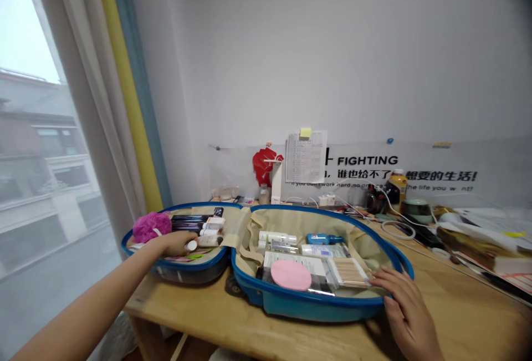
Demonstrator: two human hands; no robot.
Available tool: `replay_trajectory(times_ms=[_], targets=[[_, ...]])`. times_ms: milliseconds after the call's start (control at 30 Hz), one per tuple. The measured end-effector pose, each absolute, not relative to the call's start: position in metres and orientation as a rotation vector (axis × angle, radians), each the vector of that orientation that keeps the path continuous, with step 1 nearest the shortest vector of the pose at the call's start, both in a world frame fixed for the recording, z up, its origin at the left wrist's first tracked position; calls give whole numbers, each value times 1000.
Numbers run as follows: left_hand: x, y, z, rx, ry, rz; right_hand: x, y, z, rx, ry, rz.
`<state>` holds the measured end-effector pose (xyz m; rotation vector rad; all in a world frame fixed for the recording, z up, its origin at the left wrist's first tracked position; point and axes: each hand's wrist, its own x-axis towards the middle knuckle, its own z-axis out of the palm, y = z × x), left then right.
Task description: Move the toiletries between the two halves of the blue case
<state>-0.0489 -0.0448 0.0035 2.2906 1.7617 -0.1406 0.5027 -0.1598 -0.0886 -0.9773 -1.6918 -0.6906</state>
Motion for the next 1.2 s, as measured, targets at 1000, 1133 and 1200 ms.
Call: replay_trajectory(times_ms=[1000, 1133, 1200], targets=[[191, -5, 2, 2587, 1282, -134, 505, -160, -90, -1003, -1714, -658], [191, -8, -3, 2552, 1252, -94, 506, -158, -92, -995, -1702, -679], [190, -9, 1, 2543, 1231, -21, 508, -158, -93, -1002, -1714, -693]])
